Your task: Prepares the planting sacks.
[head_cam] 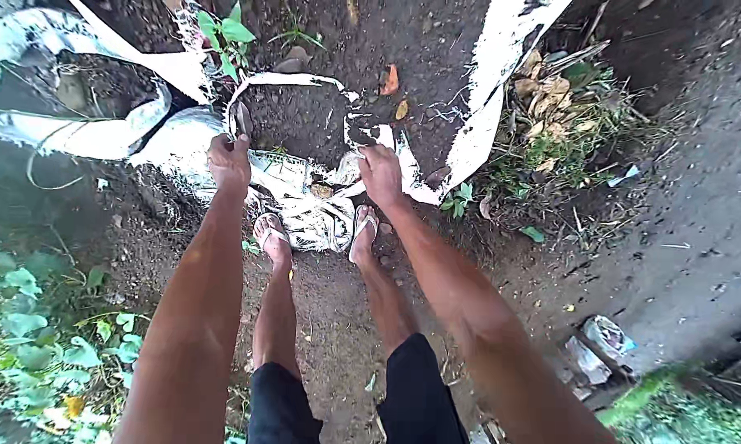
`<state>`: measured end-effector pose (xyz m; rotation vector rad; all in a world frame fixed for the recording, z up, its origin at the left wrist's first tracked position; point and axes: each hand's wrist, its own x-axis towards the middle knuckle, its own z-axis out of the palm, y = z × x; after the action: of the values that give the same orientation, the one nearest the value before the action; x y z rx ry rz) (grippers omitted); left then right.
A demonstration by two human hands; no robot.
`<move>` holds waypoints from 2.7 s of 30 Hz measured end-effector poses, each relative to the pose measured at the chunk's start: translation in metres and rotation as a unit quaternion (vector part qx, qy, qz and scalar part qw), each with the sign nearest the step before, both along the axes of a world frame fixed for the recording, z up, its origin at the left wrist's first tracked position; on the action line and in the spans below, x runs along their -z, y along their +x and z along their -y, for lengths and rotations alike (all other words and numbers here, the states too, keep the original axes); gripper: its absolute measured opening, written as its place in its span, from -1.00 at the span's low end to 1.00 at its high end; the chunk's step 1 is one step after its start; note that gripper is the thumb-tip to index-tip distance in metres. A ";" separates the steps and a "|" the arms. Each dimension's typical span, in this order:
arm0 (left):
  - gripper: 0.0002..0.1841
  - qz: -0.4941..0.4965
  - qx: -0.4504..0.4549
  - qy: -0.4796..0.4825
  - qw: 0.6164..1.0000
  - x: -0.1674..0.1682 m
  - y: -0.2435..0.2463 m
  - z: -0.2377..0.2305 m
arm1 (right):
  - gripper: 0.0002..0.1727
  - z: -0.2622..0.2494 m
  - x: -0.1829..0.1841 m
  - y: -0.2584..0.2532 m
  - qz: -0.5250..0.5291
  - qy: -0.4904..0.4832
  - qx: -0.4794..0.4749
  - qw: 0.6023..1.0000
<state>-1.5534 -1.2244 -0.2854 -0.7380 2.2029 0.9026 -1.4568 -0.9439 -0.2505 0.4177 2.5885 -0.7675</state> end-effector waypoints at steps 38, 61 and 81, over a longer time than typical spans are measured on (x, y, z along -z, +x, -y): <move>-0.56 -0.328 -0.219 0.217 0.893 0.025 0.029 -0.036 | -0.63 0.007 0.047 0.003 -0.308 -0.317 0.405 0.800; -0.49 -0.156 -0.318 0.242 0.903 -0.026 0.072 -0.018 | -0.63 0.046 -0.013 0.065 -0.249 -0.362 0.688 0.578; -0.46 -0.088 -0.308 0.213 0.923 -0.014 0.088 0.002 | -0.51 0.066 -0.007 0.076 -0.281 -0.326 0.651 0.625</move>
<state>-1.4651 -1.2260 -0.2716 -1.1875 1.8198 1.7514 -1.3804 -1.0104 -0.2430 2.1125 1.7146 -2.4712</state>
